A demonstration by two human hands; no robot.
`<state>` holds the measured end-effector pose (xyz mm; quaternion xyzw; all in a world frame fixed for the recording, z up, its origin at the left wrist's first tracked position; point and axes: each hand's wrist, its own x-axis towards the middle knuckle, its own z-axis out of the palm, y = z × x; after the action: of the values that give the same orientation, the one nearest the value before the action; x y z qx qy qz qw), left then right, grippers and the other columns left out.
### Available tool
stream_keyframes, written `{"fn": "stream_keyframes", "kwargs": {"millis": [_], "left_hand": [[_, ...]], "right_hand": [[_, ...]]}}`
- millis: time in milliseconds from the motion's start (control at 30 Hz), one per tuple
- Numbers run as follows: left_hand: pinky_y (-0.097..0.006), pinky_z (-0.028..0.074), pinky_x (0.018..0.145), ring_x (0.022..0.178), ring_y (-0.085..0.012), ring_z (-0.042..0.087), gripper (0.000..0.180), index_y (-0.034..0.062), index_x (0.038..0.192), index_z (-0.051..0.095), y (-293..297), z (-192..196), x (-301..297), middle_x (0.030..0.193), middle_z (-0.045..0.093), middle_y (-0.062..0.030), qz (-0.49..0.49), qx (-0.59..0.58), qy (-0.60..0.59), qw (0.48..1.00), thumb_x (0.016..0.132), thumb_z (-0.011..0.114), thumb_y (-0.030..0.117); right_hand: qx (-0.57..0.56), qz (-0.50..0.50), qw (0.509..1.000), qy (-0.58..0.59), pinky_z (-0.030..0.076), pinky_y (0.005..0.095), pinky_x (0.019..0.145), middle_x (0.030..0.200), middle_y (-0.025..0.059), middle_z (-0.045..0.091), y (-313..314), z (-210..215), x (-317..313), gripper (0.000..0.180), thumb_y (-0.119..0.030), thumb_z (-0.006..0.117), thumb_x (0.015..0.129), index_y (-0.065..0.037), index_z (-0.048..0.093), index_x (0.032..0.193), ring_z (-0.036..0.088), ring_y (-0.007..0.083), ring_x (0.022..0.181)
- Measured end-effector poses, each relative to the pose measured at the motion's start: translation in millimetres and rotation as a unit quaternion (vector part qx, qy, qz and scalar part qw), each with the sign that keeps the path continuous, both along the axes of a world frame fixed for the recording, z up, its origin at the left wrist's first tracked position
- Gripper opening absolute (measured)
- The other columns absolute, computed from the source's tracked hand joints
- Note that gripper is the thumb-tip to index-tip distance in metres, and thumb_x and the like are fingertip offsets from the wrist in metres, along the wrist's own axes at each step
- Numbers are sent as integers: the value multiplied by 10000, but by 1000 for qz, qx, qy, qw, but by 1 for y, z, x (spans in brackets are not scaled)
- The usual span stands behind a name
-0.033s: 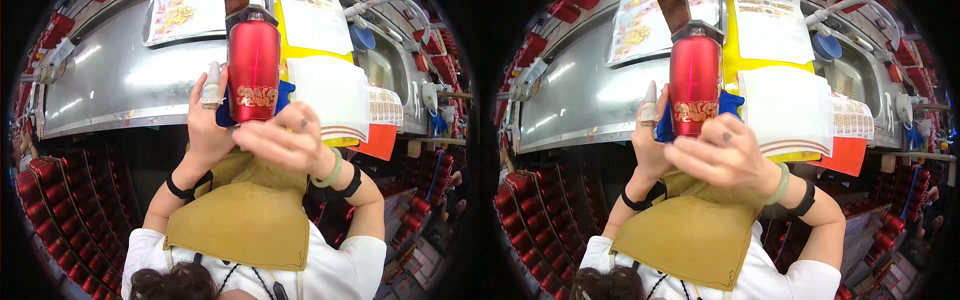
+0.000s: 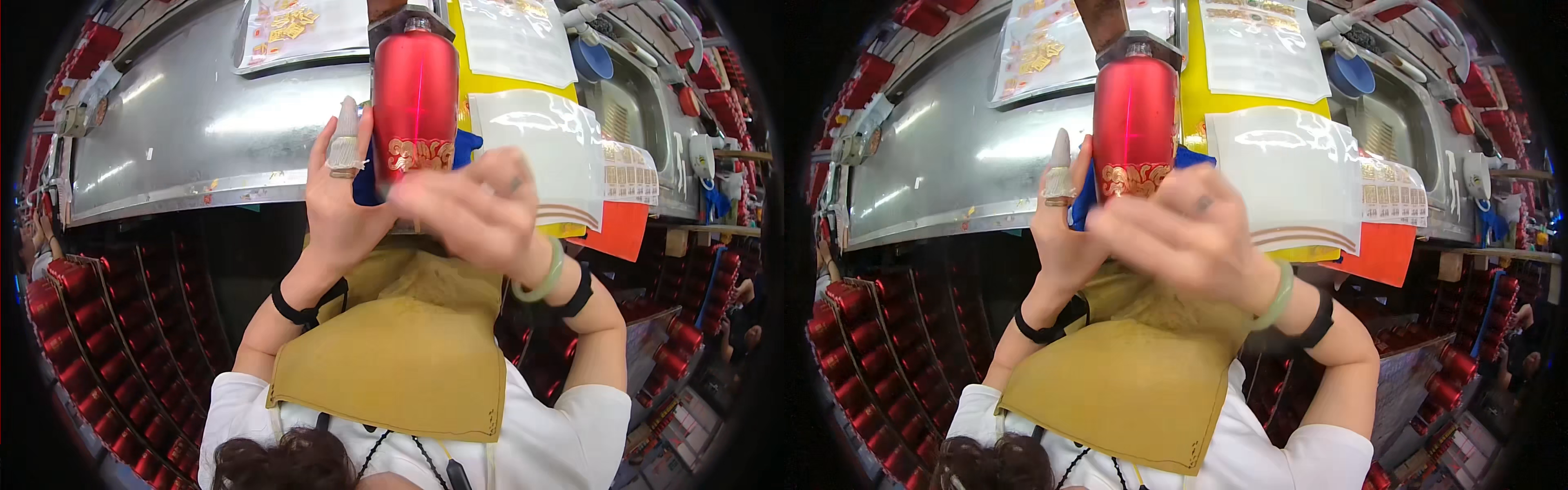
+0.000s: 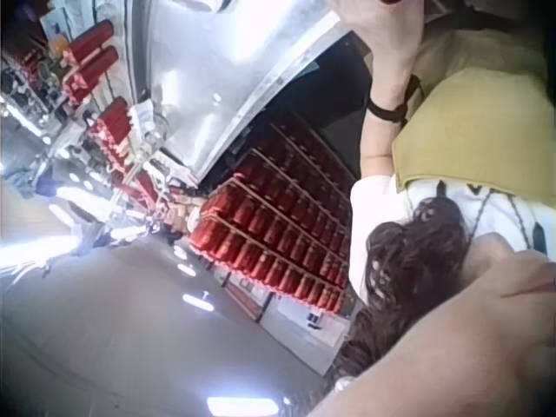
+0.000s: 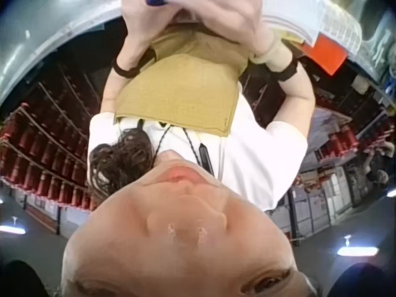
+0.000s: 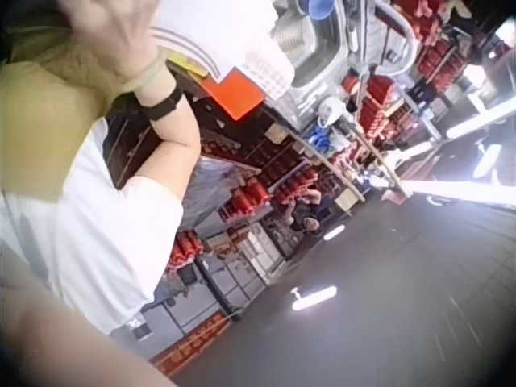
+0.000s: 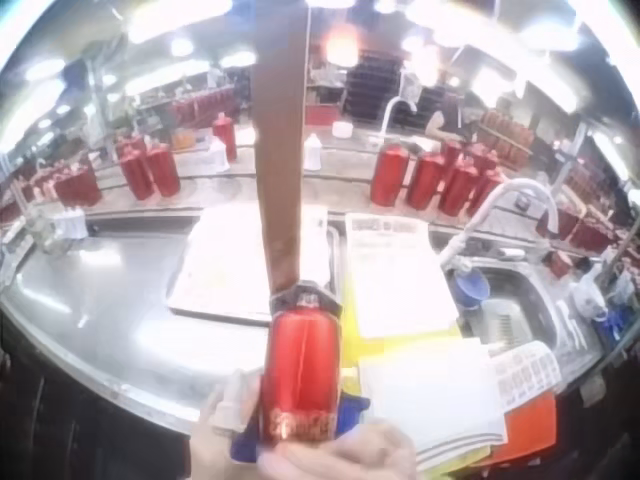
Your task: Applying decorative labels and stickers to red metallic bottles at a factory workstation.
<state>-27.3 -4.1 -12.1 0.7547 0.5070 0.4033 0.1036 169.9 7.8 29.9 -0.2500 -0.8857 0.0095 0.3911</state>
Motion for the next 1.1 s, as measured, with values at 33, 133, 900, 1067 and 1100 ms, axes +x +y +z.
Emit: {"fn": "stream_keyframes", "kwargs": {"millis": [33, 133, 900, 1067, 1100], "left_hand": [[-490, 387, 1150, 1228, -356, 626, 899, -21, 1469, 496, 0, 1, 2, 1317, 663, -176, 9, 2, -13, 1000, 703, 905, 212], [-504, 385, 1144, 1177, -330, 657, 838, -35, 1452, 506, -2, 6, 6, 1279, 682, -173, 25, -13, -16, 999, 738, 873, 207], [-399, 558, 946, 1153, -360, 662, 714, -18, 1329, 650, -4, -18, 7, 1343, 658, -201, -11, 90, -51, 995, 656, 887, 6], [-380, 509, 1026, 1189, -312, 643, 771, -5, 1372, 617, -6, -6, 15, 1340, 664, -172, 2, 100, -37, 994, 666, 922, 45], [-380, 509, 1026, 1189, -312, 643, 771, -5, 1372, 617, -6, -5, 16, 1340, 664, -172, 2, 101, -37, 994, 666, 922, 45]], "right_hand": [[16, -52, 998, 2, 436, 309, 755, 1008, -38, 750, 16, 2, 5, 307, -107, 731, 719, -156, 773, 1019, 571, 151, 741], [-3, -29, 999, 13, 427, 311, 653, 1006, -33, 754, 3, -9, 3, 305, -109, 732, 709, -145, 787, 1006, 553, 160, 741], [-425, -375, 821, -77, 502, 357, 640, 716, 141, 638, -33, -38, 119, 349, -197, 868, 782, 6, 589, 833, 616, 259, 654], [-446, -374, 812, -45, 519, 313, 655, 750, 117, 672, -35, -38, 120, 246, -109, 817, 814, 23, 631, 907, 651, 207, 687], [-445, -374, 813, -44, 519, 313, 655, 750, 117, 672, -35, -37, 119, 246, -109, 817, 814, 23, 631, 907, 651, 207, 687]]}}
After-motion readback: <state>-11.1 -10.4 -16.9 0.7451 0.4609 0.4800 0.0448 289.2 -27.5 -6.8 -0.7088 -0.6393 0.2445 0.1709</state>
